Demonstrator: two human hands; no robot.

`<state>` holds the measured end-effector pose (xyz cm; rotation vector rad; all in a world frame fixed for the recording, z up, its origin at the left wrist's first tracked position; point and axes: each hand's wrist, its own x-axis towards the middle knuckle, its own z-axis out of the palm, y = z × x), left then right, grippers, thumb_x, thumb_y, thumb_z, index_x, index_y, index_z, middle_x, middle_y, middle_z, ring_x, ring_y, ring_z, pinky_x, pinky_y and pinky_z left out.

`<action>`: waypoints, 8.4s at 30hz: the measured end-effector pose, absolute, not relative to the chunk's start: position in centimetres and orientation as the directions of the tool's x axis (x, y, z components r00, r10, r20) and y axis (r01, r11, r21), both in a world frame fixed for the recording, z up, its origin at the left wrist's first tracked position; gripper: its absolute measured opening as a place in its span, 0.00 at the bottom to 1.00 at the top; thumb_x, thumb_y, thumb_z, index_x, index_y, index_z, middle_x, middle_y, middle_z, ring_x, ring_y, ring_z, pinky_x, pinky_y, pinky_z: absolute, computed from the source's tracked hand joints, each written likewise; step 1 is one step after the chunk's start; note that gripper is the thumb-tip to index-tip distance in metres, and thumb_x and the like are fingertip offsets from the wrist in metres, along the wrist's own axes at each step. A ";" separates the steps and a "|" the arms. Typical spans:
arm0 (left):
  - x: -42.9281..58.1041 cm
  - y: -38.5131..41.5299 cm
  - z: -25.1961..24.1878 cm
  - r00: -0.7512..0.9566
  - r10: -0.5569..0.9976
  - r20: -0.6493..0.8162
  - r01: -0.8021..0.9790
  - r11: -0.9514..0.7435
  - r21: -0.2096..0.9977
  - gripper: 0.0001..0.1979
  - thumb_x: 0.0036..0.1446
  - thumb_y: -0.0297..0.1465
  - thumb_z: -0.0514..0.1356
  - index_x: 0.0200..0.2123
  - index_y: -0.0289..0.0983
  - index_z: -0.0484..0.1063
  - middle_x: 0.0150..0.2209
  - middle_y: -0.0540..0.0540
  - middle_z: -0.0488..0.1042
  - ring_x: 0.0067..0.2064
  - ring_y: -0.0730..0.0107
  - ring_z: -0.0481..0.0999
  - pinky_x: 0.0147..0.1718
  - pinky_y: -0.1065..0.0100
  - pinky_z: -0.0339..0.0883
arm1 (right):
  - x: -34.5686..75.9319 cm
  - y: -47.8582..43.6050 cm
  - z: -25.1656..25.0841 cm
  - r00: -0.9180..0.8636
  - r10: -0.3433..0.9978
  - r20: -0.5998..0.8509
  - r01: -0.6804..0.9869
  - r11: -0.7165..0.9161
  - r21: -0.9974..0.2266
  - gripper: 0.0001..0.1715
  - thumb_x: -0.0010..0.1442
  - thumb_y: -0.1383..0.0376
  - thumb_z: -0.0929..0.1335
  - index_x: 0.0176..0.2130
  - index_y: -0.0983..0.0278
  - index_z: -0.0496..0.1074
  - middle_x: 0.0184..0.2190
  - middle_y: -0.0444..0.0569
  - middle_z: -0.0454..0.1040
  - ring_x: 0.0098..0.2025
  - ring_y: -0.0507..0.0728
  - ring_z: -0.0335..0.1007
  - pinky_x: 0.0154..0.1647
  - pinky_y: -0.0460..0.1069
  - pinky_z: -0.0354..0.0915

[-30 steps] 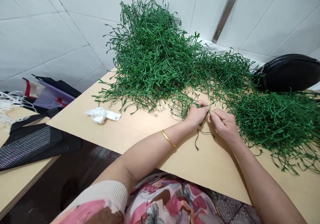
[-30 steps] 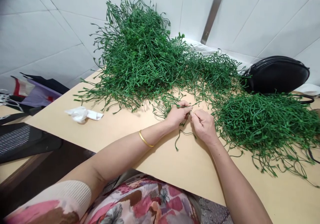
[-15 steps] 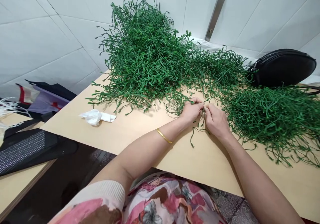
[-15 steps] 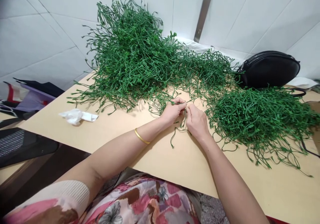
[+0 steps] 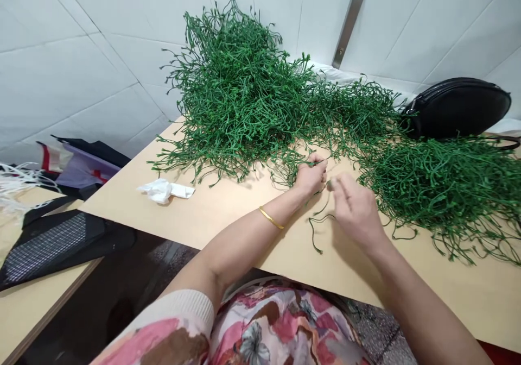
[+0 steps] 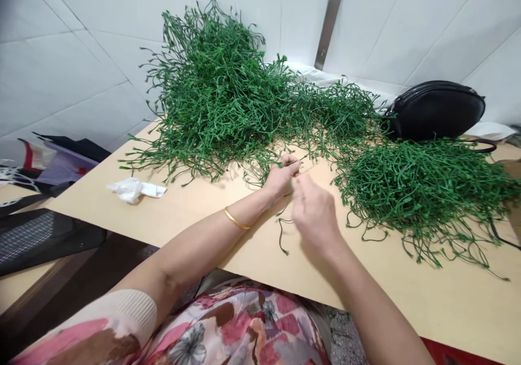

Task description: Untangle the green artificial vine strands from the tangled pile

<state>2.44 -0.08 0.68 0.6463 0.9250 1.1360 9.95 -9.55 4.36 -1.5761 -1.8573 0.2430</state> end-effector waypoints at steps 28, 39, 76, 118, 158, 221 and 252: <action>1.6 -0.6 -0.1 0.519 0.849 -0.098 -0.172 0.216 0.961 0.09 0.55 0.30 0.53 0.23 0.37 0.58 0.13 0.54 0.60 0.14 0.79 0.59 0.13 0.77 0.51 | 13.1 -6.8 0.7 -0.336 0.817 0.470 0.941 0.312 0.130 0.12 0.59 0.71 0.57 0.31 0.66 0.68 0.25 0.50 0.68 0.28 0.55 0.56 0.35 0.50 0.46; 1.5 -1.0 1.1 0.591 0.760 -0.271 -0.298 0.518 0.802 0.10 0.52 0.27 0.56 0.23 0.37 0.56 0.12 0.59 0.49 0.12 0.86 0.43 0.12 0.80 0.35 | 13.8 -6.1 2.2 -0.121 0.949 0.290 0.775 0.273 -0.571 0.13 0.60 0.62 0.58 0.26 0.63 0.62 0.21 0.44 0.62 0.23 0.51 0.53 0.27 0.47 0.50; 1.1 -0.2 0.3 0.600 0.781 -0.172 -0.348 0.449 0.823 0.08 0.58 0.26 0.52 0.27 0.31 0.64 0.29 0.42 0.74 0.28 0.74 0.76 0.31 0.71 0.68 | 18.8 -7.8 8.5 0.109 0.541 0.834 0.994 -0.086 -0.074 0.17 0.58 0.59 0.61 0.31 0.69 0.73 0.29 0.57 0.71 0.36 0.60 0.66 0.36 0.56 0.54; 0.5 -0.1 0.8 0.574 0.805 -0.152 -0.385 0.429 0.817 0.06 0.59 0.26 0.49 0.32 0.33 0.64 0.22 0.46 0.73 0.25 0.73 0.74 0.32 0.69 0.66 | 16.6 -6.0 2.9 -0.050 0.914 0.402 0.818 0.268 -0.509 0.15 0.54 0.62 0.63 0.39 0.65 0.71 0.35 0.52 0.71 0.36 0.56 0.67 0.39 0.51 0.62; -3.0 1.2 6.8 0.345 0.938 -0.036 -0.195 0.109 0.975 0.06 0.52 0.26 0.58 0.26 0.30 0.73 0.24 0.47 0.73 0.27 0.79 0.71 0.28 0.76 0.60 | 13.2 -8.0 0.4 -0.601 0.766 0.228 0.798 0.565 0.207 0.20 0.61 0.62 0.59 0.48 0.68 0.68 0.41 0.62 0.69 0.44 0.64 0.57 0.44 0.58 0.54; -1.4 -1.0 1.0 0.537 0.810 -0.235 -0.360 0.472 0.805 0.06 0.45 0.24 0.60 0.23 0.33 0.62 0.21 0.48 0.72 0.21 0.76 0.71 0.20 0.75 0.61 | 15.2 -3.6 -0.8 -0.279 0.811 0.514 0.857 0.452 -0.249 0.15 0.55 0.72 0.58 0.35 0.64 0.72 0.32 0.51 0.71 0.37 0.58 0.62 0.39 0.54 0.58; -1.1 -0.6 0.5 0.482 0.838 -0.255 -0.443 0.484 0.754 0.08 0.40 0.21 0.62 0.21 0.31 0.64 0.18 0.53 0.65 0.19 0.82 0.65 0.20 0.76 0.58 | 12.7 -5.4 0.0 -0.057 0.952 0.301 0.555 0.281 -0.783 0.15 0.56 0.58 0.65 0.40 0.65 0.70 0.34 0.50 0.74 0.35 0.55 0.70 0.37 0.50 0.65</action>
